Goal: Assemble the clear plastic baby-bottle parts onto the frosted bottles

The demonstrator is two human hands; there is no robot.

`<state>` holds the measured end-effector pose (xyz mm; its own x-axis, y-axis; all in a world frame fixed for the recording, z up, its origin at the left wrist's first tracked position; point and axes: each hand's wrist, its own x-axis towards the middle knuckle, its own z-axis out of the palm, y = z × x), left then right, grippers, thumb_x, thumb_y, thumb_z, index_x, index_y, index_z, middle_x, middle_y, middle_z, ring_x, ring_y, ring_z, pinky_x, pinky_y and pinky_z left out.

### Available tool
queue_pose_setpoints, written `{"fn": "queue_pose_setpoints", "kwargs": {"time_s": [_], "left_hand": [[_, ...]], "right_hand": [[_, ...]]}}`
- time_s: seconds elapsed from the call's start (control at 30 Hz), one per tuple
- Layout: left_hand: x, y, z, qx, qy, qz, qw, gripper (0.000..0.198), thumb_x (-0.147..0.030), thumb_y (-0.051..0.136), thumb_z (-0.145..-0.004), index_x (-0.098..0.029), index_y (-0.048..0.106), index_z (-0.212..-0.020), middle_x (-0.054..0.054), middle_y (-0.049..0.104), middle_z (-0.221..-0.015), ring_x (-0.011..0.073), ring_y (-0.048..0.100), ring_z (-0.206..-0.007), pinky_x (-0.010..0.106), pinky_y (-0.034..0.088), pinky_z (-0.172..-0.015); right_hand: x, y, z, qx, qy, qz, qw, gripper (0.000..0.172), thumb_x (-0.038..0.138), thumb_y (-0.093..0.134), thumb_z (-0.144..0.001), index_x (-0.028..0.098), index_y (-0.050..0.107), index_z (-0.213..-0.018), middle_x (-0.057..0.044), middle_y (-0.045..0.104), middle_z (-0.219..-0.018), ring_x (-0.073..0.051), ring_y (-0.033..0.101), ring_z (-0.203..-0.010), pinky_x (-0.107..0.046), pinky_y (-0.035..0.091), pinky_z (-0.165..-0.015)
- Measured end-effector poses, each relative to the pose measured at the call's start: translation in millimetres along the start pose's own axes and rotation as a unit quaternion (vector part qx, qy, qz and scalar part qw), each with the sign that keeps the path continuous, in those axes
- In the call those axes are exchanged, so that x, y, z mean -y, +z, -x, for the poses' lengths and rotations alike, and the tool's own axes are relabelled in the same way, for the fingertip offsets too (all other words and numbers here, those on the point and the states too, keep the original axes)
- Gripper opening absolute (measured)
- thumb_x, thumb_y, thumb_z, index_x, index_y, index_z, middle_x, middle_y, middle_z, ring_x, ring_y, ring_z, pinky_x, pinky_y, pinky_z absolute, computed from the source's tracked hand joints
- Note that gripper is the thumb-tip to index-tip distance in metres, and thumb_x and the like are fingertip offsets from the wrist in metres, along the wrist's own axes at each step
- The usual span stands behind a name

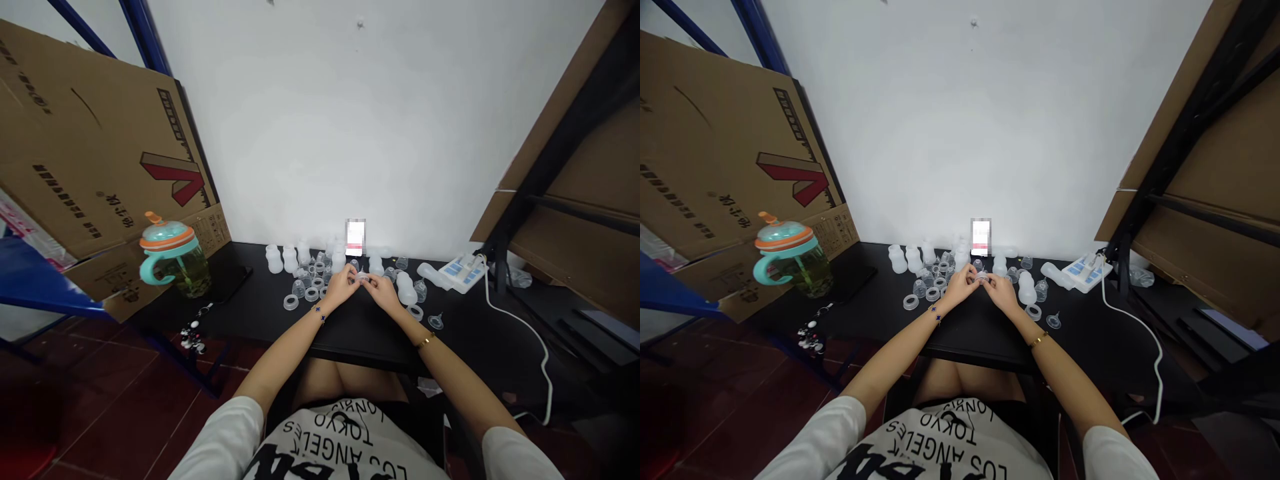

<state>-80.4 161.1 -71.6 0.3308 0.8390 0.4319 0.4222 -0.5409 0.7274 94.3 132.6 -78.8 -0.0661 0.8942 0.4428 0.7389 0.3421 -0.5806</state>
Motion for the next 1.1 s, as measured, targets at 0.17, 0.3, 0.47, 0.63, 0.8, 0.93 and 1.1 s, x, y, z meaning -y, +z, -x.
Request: {"fn": "queue_pose_setpoints", "kwargs": {"time_s": [0.17,0.3,0.47,0.63,0.8,0.93,1.1], "left_hand": [[0.2,0.3,0.3,-0.003,0.009,0.0,1.0,0.017,-0.026,0.063,-0.084,-0.024,0.053,-0.097,-0.006,0.068,-0.074,0.0137,0.06,-0.06,0.025,0.042,-0.064],[-2.2,-0.9,1.4,-0.012,0.019,0.013,1.0,0.015,-0.026,0.062,-0.084,-0.024,0.052,-0.094,-0.007,0.067,-0.07,0.0135,0.06,-0.058,0.024,0.041,-0.061],[-3.5,-1.7,1.5,-0.012,0.008,0.012,1.0,0.014,-0.026,0.062,-0.083,-0.024,0.053,-0.093,-0.006,0.069,-0.072,0.014,0.061,-0.058,0.025,0.041,-0.062],[-2.0,-0.9,1.2,-0.018,0.014,0.014,1.0,0.013,-0.025,0.063,-0.082,-0.024,0.053,-0.091,-0.006,0.068,-0.069,0.0137,0.06,-0.057,0.025,0.041,-0.061],[-1.2,-0.5,1.2,-0.019,0.018,0.024,0.999,0.015,-0.026,0.064,-0.081,-0.024,0.053,-0.091,-0.007,0.066,-0.066,0.0131,0.057,-0.055,0.024,0.04,-0.06],[-0.5,-0.4,1.4,-0.019,0.015,0.018,1.0,0.015,-0.027,0.064,-0.081,-0.024,0.054,-0.092,-0.007,0.066,-0.067,0.0129,0.057,-0.055,0.024,0.04,-0.06],[0.6,0.1,1.2,-0.021,0.016,0.017,1.0,0.015,-0.026,0.064,-0.081,-0.024,0.055,-0.093,-0.007,0.068,-0.07,0.0125,0.057,-0.056,0.024,0.04,-0.061]], "right_hand": [[-3.1,1.3,-0.9,-0.002,-0.003,0.01,1.0,0.047,0.051,0.044,-0.095,0.016,0.074,-0.106,0.002,0.054,-0.051,-0.017,0.052,-0.05,-0.028,0.034,-0.056],[-2.8,1.3,-0.3,-0.005,-0.006,0.022,1.0,0.045,0.05,0.045,-0.095,0.017,0.074,-0.106,0.002,0.055,-0.052,-0.018,0.054,-0.052,-0.028,0.034,-0.056],[-1.3,0.7,1.0,-0.01,-0.005,0.036,0.999,0.043,0.05,0.046,-0.095,0.018,0.073,-0.105,0.001,0.058,-0.054,-0.019,0.056,-0.053,-0.028,0.035,-0.057],[-1.1,0.3,0.8,-0.01,-0.002,0.045,0.999,0.041,0.05,0.047,-0.095,0.019,0.073,-0.102,0.0,0.06,-0.055,-0.019,0.057,-0.055,-0.028,0.035,-0.057],[-1.8,0.8,0.8,-0.011,-0.001,0.052,0.999,0.039,0.048,0.048,-0.094,0.019,0.073,-0.102,0.0,0.059,-0.055,-0.019,0.057,-0.055,-0.027,0.035,-0.057],[-2.6,1.8,0.9,-0.015,0.001,0.058,0.998,0.039,0.048,0.048,-0.094,0.019,0.073,-0.101,0.0,0.059,-0.056,-0.019,0.057,-0.055,-0.027,0.034,-0.056],[-2.1,1.6,0.8,-0.014,-0.002,0.063,0.998,0.038,0.047,0.048,-0.094,0.018,0.073,-0.098,0.0,0.059,-0.055,-0.019,0.056,-0.054,-0.028,0.033,-0.056]]}}
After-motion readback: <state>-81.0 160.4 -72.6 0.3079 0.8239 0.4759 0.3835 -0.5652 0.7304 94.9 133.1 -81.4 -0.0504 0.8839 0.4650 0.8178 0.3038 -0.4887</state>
